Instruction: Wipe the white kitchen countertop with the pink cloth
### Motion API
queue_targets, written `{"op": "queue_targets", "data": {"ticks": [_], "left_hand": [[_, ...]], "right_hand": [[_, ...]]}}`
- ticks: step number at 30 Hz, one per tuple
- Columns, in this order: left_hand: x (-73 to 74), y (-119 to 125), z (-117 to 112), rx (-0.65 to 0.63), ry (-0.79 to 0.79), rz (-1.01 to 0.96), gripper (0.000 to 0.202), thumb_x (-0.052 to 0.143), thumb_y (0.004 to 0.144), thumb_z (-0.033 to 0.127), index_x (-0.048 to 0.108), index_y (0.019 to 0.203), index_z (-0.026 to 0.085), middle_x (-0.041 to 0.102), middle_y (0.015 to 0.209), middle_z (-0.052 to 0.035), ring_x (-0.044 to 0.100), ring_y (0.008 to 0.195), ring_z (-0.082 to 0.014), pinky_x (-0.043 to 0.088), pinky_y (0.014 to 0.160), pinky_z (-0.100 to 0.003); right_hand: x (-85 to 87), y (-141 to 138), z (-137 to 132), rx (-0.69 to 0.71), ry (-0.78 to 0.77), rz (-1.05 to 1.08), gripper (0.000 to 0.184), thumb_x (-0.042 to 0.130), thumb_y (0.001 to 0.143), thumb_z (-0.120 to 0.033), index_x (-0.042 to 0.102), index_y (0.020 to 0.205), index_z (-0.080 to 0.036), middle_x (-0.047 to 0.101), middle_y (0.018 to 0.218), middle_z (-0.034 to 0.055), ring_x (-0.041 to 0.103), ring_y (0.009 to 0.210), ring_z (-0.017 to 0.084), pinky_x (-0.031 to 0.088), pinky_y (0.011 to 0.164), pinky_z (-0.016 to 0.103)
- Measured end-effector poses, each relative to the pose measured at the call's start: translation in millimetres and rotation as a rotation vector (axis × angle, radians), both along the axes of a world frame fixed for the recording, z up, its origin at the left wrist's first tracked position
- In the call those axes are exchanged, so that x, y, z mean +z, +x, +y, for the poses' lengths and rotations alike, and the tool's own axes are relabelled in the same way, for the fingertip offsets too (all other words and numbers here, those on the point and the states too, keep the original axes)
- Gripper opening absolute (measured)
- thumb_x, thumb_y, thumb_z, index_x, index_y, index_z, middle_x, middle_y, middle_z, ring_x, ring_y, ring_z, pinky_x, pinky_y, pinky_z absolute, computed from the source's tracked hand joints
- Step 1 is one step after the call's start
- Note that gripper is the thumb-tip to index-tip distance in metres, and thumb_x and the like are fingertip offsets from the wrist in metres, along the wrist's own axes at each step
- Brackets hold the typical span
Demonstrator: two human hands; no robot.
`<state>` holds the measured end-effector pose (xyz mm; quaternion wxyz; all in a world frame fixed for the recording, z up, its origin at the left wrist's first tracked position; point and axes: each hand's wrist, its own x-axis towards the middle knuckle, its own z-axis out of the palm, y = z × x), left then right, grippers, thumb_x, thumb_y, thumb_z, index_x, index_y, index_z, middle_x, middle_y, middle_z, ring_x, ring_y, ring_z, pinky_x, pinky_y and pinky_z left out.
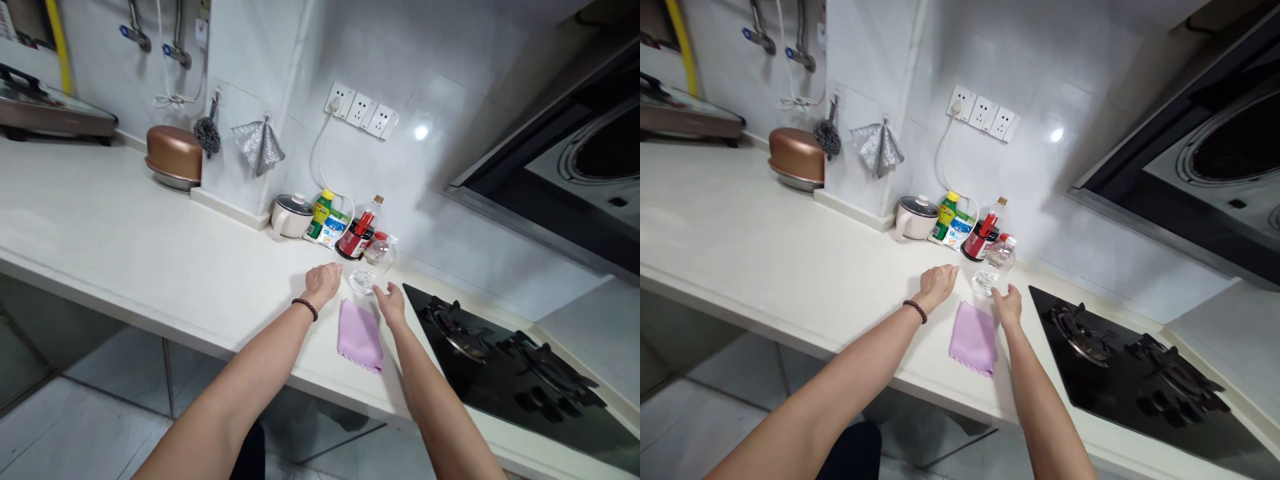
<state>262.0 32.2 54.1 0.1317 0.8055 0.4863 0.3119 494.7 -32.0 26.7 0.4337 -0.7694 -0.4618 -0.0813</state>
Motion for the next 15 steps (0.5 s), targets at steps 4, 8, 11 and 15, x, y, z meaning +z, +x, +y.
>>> {"op": "queue_targets", "data": {"ticks": [4, 8, 11, 15], "left_hand": [[1.3, -0.2, -2.6, -0.017, 0.021, -0.033, 0.054, 0.024, 0.104, 0.048, 0.073, 0.105, 0.023, 0.075, 0.099, -0.0115, 0.071, 0.097, -0.026, 0.05, 0.082, -0.034], [1.5, -1.6, -2.3, -0.02, -0.014, -0.034, 0.052, 0.028, 0.103, 0.049, 0.073, 0.106, 0.023, 0.075, 0.103, -0.0127, 0.07, 0.099, -0.0264, 0.049, 0.083, -0.034], [0.7, -2.4, -1.1, -0.011, -0.037, -0.03, 0.052, 0.029, 0.103, 0.048, 0.074, 0.104, 0.023, 0.075, 0.103, -0.0123, 0.07, 0.098, -0.0266, 0.049, 0.081, -0.034], [-2.4, 1.4, -5.4, -0.061, -0.045, -0.016, 0.051, 0.029, 0.103, 0.045, 0.075, 0.1, 0.024, 0.076, 0.102, -0.0109, 0.07, 0.097, -0.0255, 0.049, 0.08, -0.032]], "right_hand": [[-17.9, -50.5, -24.2, 0.222, -0.021, -0.198, 0.058, 0.056, 0.087, -0.052, 0.056, 0.131, -0.016, 0.059, 0.127, 0.0174, 0.06, 0.112, 0.032, 0.048, 0.099, 0.048], [-38.8, -78.7, -66.9, 0.336, -0.374, -0.353, 0.057, 0.042, 0.097, -0.048, 0.048, 0.144, -0.017, 0.046, 0.15, 0.0154, 0.037, 0.142, 0.035, 0.029, 0.116, 0.054], [-45.8, -67.7, -107.1, 0.382, -0.552, -0.365, 0.061, 0.025, 0.102, -0.049, 0.036, 0.155, -0.02, 0.031, 0.161, 0.0085, 0.023, 0.15, 0.029, 0.021, 0.121, 0.053], [-45.6, -19.0, -162.4, 0.354, -0.641, -0.399, 0.064, 0.021, 0.102, -0.053, 0.027, 0.159, -0.023, 0.024, 0.164, 0.005, 0.02, 0.151, 0.023, 0.018, 0.123, 0.049]]}}
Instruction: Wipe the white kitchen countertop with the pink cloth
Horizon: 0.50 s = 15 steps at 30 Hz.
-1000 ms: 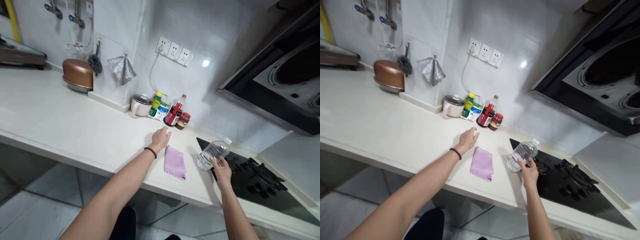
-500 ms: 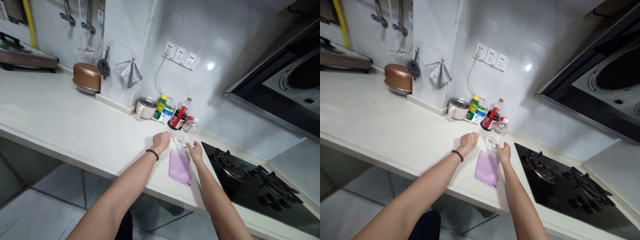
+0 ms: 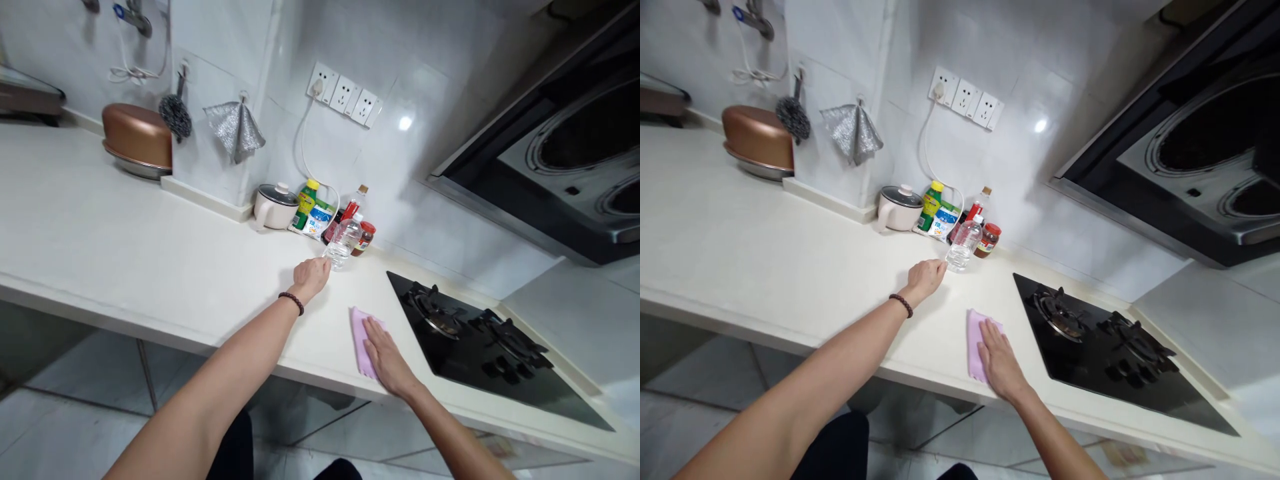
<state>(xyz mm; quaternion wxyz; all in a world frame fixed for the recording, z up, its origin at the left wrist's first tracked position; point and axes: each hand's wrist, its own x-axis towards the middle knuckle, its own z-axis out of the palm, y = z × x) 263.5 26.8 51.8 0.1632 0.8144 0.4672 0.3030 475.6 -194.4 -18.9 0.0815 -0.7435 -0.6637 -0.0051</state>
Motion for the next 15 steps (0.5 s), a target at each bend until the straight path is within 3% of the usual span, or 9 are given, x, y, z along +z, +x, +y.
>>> {"op": "queue_targets", "data": {"ticks": [3, 6, 11, 15], "left_hand": [[-2.7, 7.8, -8.1, -0.062, 0.029, 0.023, 0.051, 0.03, 0.103, 0.044, 0.075, 0.098, 0.024, 0.076, 0.101, -0.01, 0.07, 0.096, -0.0249, 0.049, 0.081, -0.032], [-4.0, 16.5, -16.4, -0.115, 0.046, 0.05, 0.049, 0.031, 0.103, 0.044, 0.075, 0.097, 0.023, 0.076, 0.1, -0.0097, 0.07, 0.096, -0.025, 0.05, 0.081, -0.032], [-3.5, 24.0, -24.1, -0.16, 0.057, 0.052, 0.049, 0.031, 0.103, 0.044, 0.074, 0.095, 0.022, 0.076, 0.098, -0.0105, 0.07, 0.095, -0.0263, 0.049, 0.081, -0.034], [-2.5, 25.6, -28.5, -0.18, 0.031, 0.06, 0.05, 0.031, 0.103, 0.046, 0.074, 0.095, 0.022, 0.075, 0.098, -0.0107, 0.069, 0.098, -0.0262, 0.048, 0.084, -0.035]], "right_hand": [[-1.1, 47.4, -24.8, -0.102, -0.002, -0.098, 0.065, 0.023, 0.101, -0.052, 0.033, 0.156, -0.019, 0.031, 0.161, 0.0085, 0.025, 0.15, 0.025, 0.016, 0.123, 0.051], [-7.5, 88.9, -23.3, -0.172, -0.011, -0.139, 0.065, 0.025, 0.098, -0.045, 0.044, 0.15, -0.013, 0.043, 0.154, 0.0145, 0.032, 0.147, 0.029, 0.02, 0.122, 0.052], [-23.2, 125.9, 24.4, -0.207, 0.044, -0.049, 0.073, 0.021, 0.096, -0.048, 0.041, 0.149, -0.002, 0.037, 0.156, 0.0201, 0.025, 0.149, 0.03, 0.024, 0.122, 0.05], [-26.0, 144.2, 71.9, -0.193, 0.138, -0.032, 0.081, 0.02, 0.095, -0.063, 0.04, 0.15, -0.007, 0.038, 0.157, 0.0184, 0.022, 0.15, 0.031, 0.021, 0.121, 0.052]]}}
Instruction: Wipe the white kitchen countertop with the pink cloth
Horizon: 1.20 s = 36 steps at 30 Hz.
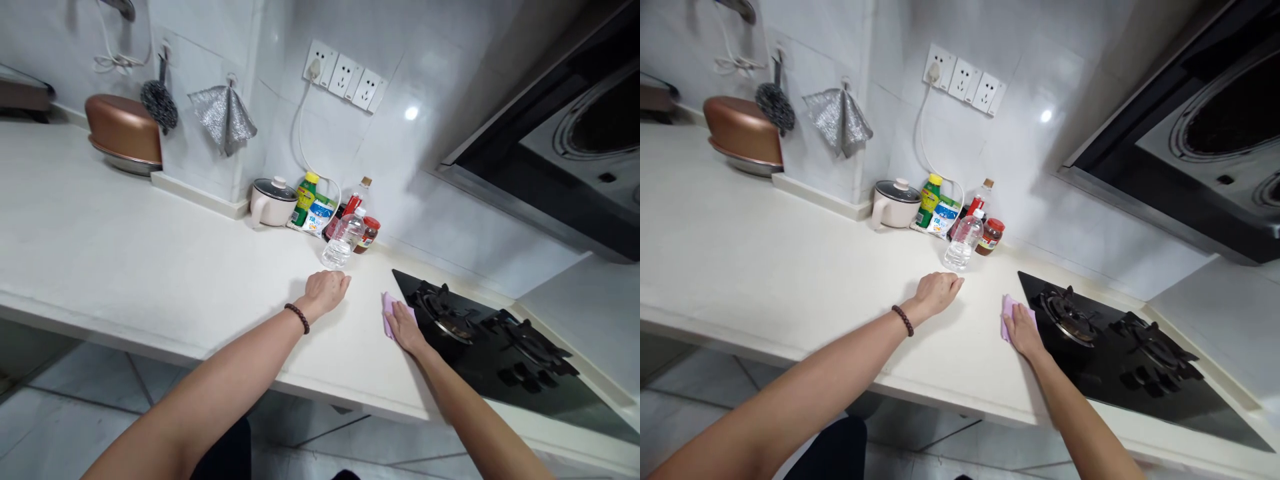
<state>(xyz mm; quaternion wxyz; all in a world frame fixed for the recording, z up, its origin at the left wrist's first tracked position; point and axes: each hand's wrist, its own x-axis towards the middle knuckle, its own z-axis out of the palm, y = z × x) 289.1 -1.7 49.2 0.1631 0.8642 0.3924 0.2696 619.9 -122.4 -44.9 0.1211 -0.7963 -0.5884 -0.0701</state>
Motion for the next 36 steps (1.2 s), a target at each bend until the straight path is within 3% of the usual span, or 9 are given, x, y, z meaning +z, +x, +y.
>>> {"op": "queue_targets", "data": {"ticks": [4, 10, 17, 24, 29, 36], "left_hand": [[0.0, 1.2, -3.4, -0.009, -0.002, 0.026, 0.05, 0.031, 0.103, 0.048, 0.074, 0.096, 0.022, 0.075, 0.096, -0.01, 0.069, 0.097, -0.0256, 0.048, 0.084, -0.034], [-0.1, 1.1, 0.1, -0.004, 0.049, 0.055, 0.05, 0.03, 0.103, 0.046, 0.074, 0.095, 0.022, 0.075, 0.094, -0.0104, 0.07, 0.094, -0.027, 0.049, 0.08, -0.035], [0.4, -6.5, 14.6, 0.075, 0.024, 0.064, 0.049, 0.031, 0.103, 0.045, 0.073, 0.098, 0.022, 0.075, 0.099, -0.0112, 0.07, 0.097, -0.026, 0.048, 0.084, -0.034], [-2.7, -11.7, 21.8, 0.092, 0.029, 0.024, 0.05, 0.03, 0.103, 0.044, 0.075, 0.1, 0.022, 0.075, 0.101, -0.0116, 0.07, 0.097, -0.0262, 0.049, 0.082, -0.034], [-6.3, -13.7, 24.6, 0.103, 0.038, 0.008, 0.051, 0.03, 0.103, 0.043, 0.075, 0.1, 0.022, 0.075, 0.101, -0.012, 0.07, 0.097, -0.0269, 0.049, 0.081, -0.034], [-6.0, -11.8, 20.1, 0.08, 0.011, -0.039, 0.05, 0.031, 0.103, 0.044, 0.075, 0.098, 0.021, 0.075, 0.1, -0.0119, 0.07, 0.095, -0.027, 0.049, 0.079, -0.033]], "right_hand": [[6.0, 23.9, 38.6, 0.005, -0.011, 0.037, 0.086, 0.02, 0.092, -0.07, 0.043, 0.149, -0.009, 0.038, 0.157, 0.0166, 0.023, 0.15, 0.029, 0.02, 0.122, 0.047], [14.8, 49.6, 79.3, -0.015, -0.061, 0.072, 0.079, 0.031, 0.091, -0.066, 0.043, 0.15, -0.015, 0.038, 0.158, 0.0115, 0.023, 0.15, 0.029, 0.019, 0.121, 0.048], [24.7, 38.5, 86.6, -0.017, -0.027, 0.087, 0.069, 0.029, 0.094, -0.062, 0.053, 0.144, -0.021, 0.048, 0.152, 0.0078, 0.03, 0.147, 0.027, 0.021, 0.121, 0.047], [21.7, 10.5, 35.4, -0.003, -0.064, 0.053, 0.067, 0.026, 0.097, -0.058, 0.044, 0.151, -0.021, 0.036, 0.159, 0.0077, 0.027, 0.149, 0.027, 0.025, 0.119, 0.05], [20.8, -22.1, -28.7, 0.011, -0.114, 0.02, 0.066, 0.025, 0.1, -0.057, 0.036, 0.155, -0.023, 0.026, 0.163, 0.0075, 0.02, 0.151, 0.027, 0.021, 0.121, 0.051], [27.0, -75.4, -126.7, 0.162, -0.182, 0.006, 0.063, 0.027, 0.102, -0.056, 0.019, 0.159, -0.032, 0.015, 0.166, 0.0016, 0.011, 0.152, 0.025, 0.017, 0.123, 0.05]]}}
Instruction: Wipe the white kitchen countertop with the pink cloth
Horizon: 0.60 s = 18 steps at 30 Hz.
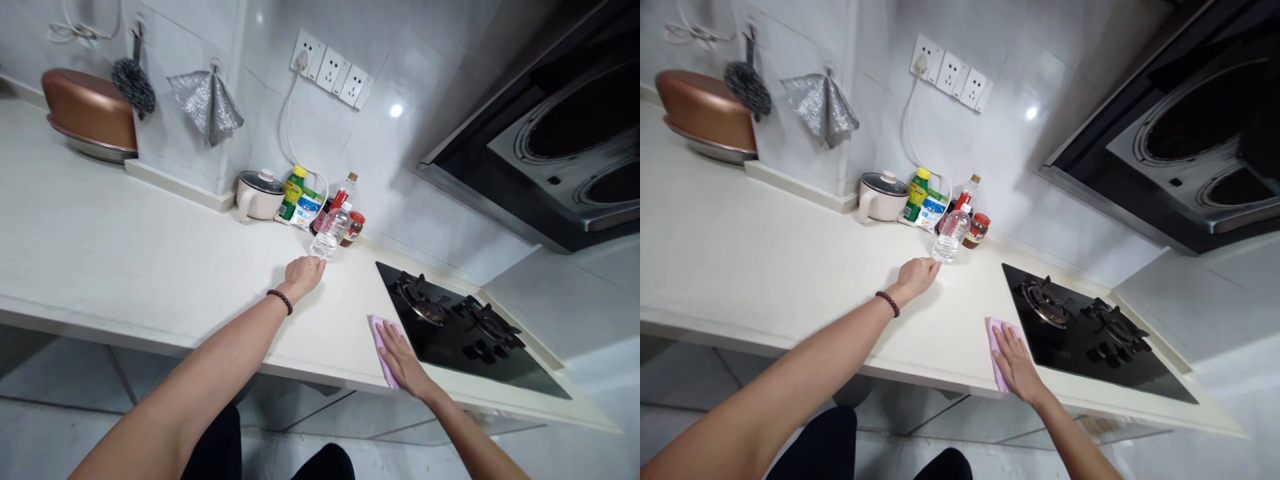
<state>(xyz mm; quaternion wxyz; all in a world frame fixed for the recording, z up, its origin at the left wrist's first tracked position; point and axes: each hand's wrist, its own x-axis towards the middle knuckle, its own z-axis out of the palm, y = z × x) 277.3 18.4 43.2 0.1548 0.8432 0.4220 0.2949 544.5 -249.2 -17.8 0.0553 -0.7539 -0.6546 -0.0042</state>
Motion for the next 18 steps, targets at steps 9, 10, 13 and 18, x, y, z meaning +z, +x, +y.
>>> {"op": "queue_targets", "data": {"ticks": [9, 10, 13, 18], "left_hand": [[11.3, 11.5, -2.8, 0.016, -0.027, -0.106, 0.05, 0.031, 0.103, 0.045, 0.074, 0.098, 0.022, 0.075, 0.1, -0.0094, 0.069, 0.094, -0.0244, 0.045, 0.074, -0.03], [11.3, 12.0, -2.7, 0.017, -0.027, -0.11, 0.049, 0.03, 0.104, 0.045, 0.074, 0.099, 0.022, 0.075, 0.101, -0.0095, 0.069, 0.094, -0.0243, 0.045, 0.073, -0.03], [9.8, 12.5, -3.0, 0.012, -0.043, -0.106, 0.049, 0.031, 0.104, 0.045, 0.074, 0.1, 0.022, 0.075, 0.101, -0.0098, 0.069, 0.094, -0.0239, 0.045, 0.075, -0.03], [8.4, 11.4, -2.4, 0.016, -0.041, -0.082, 0.048, 0.032, 0.104, 0.044, 0.074, 0.1, 0.022, 0.075, 0.101, -0.0095, 0.069, 0.095, -0.0237, 0.045, 0.077, -0.03]], "right_hand": [[18.6, -52.6, 21.6, 0.217, -0.151, 0.03, 0.06, 0.028, 0.104, -0.052, 0.011, 0.159, -0.037, 0.004, 0.166, -0.0043, 0.005, 0.153, 0.023, 0.005, 0.125, 0.046], [19.0, -56.4, 36.1, 0.248, -0.146, 0.03, 0.059, 0.027, 0.104, -0.052, 0.011, 0.159, -0.037, 0.004, 0.167, -0.0042, 0.005, 0.153, 0.022, 0.005, 0.125, 0.046], [16.7, -59.6, 87.3, 0.29, -0.101, 0.019, 0.059, 0.025, 0.104, -0.053, 0.013, 0.16, -0.035, 0.008, 0.167, -0.0023, 0.007, 0.153, 0.022, 0.009, 0.124, 0.046], [7.0, -39.2, 177.1, 0.197, -0.021, -0.025, 0.062, 0.017, 0.104, -0.055, 0.022, 0.16, -0.028, 0.017, 0.166, 0.004, 0.012, 0.153, 0.024, 0.015, 0.122, 0.049]]}}
